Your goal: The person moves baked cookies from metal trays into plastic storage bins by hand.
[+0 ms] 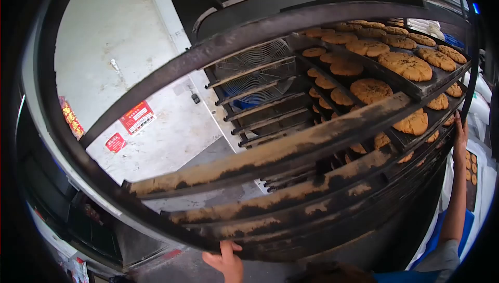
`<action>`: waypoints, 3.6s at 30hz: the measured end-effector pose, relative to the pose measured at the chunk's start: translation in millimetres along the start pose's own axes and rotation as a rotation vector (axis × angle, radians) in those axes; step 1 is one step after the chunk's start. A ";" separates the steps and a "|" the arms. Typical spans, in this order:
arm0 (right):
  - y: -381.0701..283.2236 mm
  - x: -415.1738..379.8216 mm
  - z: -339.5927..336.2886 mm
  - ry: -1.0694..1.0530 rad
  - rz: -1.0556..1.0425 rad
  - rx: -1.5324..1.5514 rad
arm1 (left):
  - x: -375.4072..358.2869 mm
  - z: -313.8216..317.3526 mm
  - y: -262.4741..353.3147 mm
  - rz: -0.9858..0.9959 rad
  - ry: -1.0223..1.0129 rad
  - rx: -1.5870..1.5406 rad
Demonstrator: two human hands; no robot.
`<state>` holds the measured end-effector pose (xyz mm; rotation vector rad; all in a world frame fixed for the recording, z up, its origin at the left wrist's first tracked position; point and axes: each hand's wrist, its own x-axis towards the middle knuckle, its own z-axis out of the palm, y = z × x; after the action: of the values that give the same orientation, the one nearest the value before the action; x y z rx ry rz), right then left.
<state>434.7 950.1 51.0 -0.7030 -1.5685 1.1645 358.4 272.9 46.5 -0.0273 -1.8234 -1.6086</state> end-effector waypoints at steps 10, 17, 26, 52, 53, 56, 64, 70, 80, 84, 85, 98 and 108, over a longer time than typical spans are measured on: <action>-26.5 -0.9 -30.2 -0.161 0.051 -0.110 | 8.6 11.0 28.2 -0.118 -0.040 0.098; -16.0 7.0 -33.2 -0.276 0.020 -0.056 | -17.1 7.9 21.8 -0.126 0.073 0.096; -25.7 0.8 -43.3 -0.327 -0.092 -0.017 | -13.0 6.7 17.0 -0.087 0.083 0.207; -45.3 -39.9 -146.5 -0.680 -0.164 0.158 | -368.8 301.9 201.4 0.534 -0.303 0.579; -49.0 -47.0 -151.1 -0.713 -0.170 0.147 | -376.6 310.2 205.3 0.579 -0.306 0.554; -65.0 -70.3 -172.6 -0.785 -0.209 0.145 | -408.2 312.7 224.4 0.629 -0.317 0.523; -82.6 -135.9 -202.7 -0.876 -0.237 0.406 | -453.5 292.3 225.9 0.876 -0.268 0.781; -104.6 -182.7 -217.6 -1.033 -0.180 0.453 | -464.6 264.8 244.6 0.765 -0.294 0.581; -110.6 -189.8 -214.2 -0.954 -0.496 0.393 | -453.0 234.0 235.2 0.156 -0.281 0.105; -86.7 -137.0 -242.8 -1.142 -0.240 0.116 | -406.1 244.5 227.1 -0.019 -0.236 -0.029; -70.3 -123.9 -241.5 -1.076 -0.179 0.177 | -401.8 246.5 236.6 0.026 -0.208 0.042; -11.0 9.0 -191.3 -1.067 0.761 0.856 | -390.3 275.9 241.8 -0.004 -0.018 -0.157; -107.9 81.9 -120.2 -1.133 0.691 0.864 | -392.8 279.9 236.7 0.060 0.086 -0.132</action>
<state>534.4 1022.2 183.9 0.1145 -1.3846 2.8425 628.6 737.1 57.3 -0.0705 -1.6348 -1.6596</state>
